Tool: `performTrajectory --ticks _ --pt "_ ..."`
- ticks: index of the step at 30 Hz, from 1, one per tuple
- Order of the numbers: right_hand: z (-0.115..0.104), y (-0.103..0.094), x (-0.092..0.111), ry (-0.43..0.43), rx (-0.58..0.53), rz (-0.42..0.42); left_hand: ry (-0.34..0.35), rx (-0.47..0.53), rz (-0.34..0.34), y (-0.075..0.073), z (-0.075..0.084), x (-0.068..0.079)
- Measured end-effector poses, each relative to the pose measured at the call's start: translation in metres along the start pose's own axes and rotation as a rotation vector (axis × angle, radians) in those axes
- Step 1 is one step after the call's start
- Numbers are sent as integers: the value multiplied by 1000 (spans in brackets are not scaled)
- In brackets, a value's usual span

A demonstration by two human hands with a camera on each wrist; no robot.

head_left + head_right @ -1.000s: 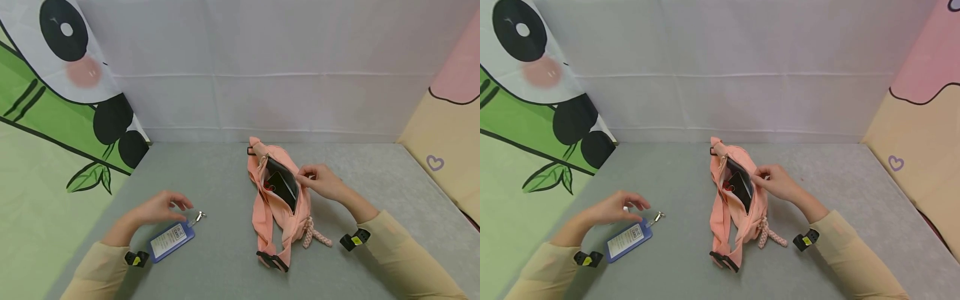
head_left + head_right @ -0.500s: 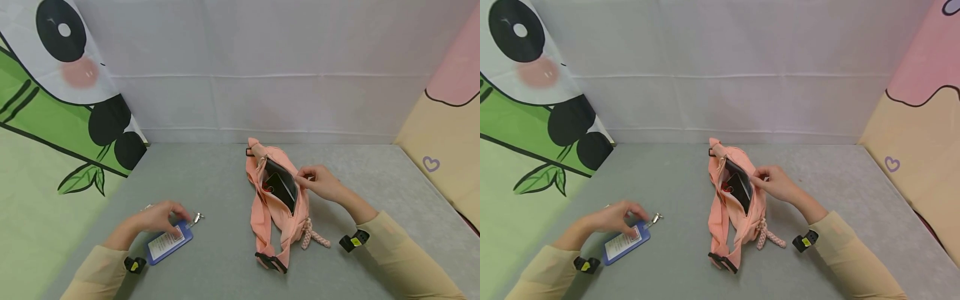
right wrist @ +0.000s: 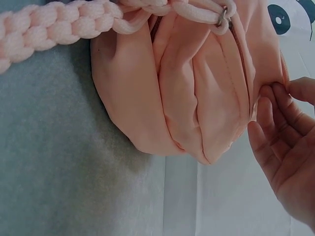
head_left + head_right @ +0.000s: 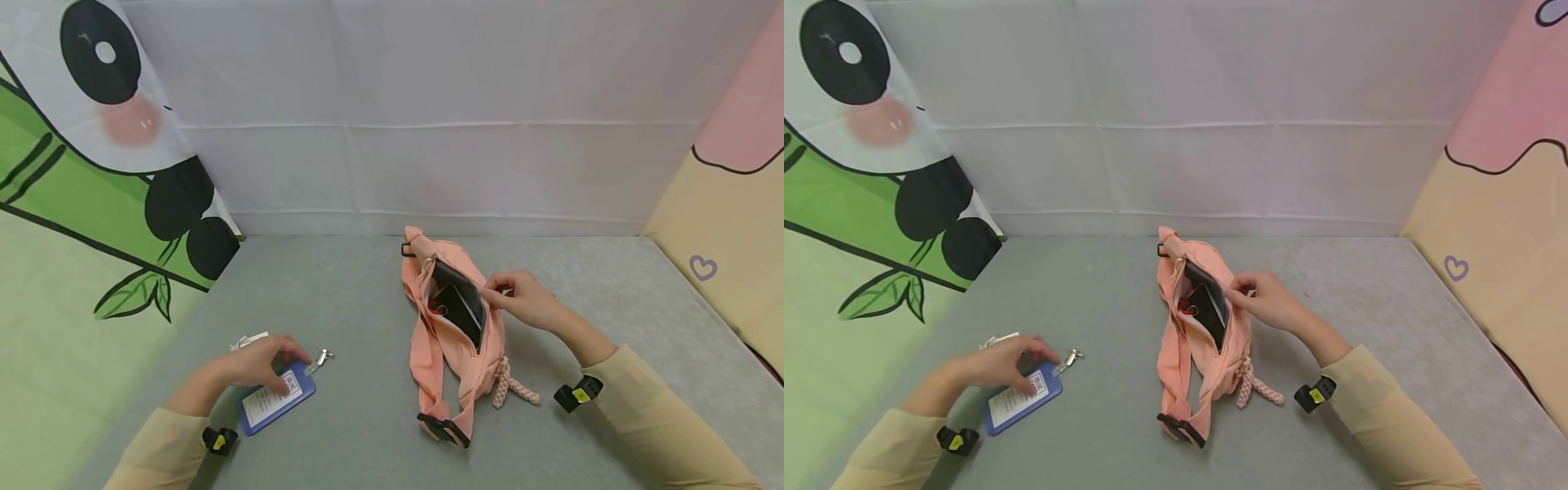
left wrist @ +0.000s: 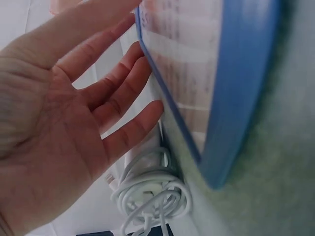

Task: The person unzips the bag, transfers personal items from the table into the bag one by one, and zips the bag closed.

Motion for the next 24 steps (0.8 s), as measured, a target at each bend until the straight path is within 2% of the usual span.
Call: performTrajectory --ticks 11,15,19,24 --pt "1 -1 -1 -15 6 10 30 107 -41 4 6 -1" --pt "3 -1 -2 0 15 12 -3 136 -62 4 5 -2" --pt "3 0 -2 4 11 5 -62 116 -67 2 3 -1" --pt "3 0 -2 0 3 3 -94 175 -87 -1 7 2"
Point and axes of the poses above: each hand's wrist, its own x-axis away from the middle knuckle, its own y-axis out of the palm, z = x × y, the point moved 10 cm from there along -x, towards the middle knuckle, and after that the axes turned 4 degrees about -y, right-handed, at the moved point
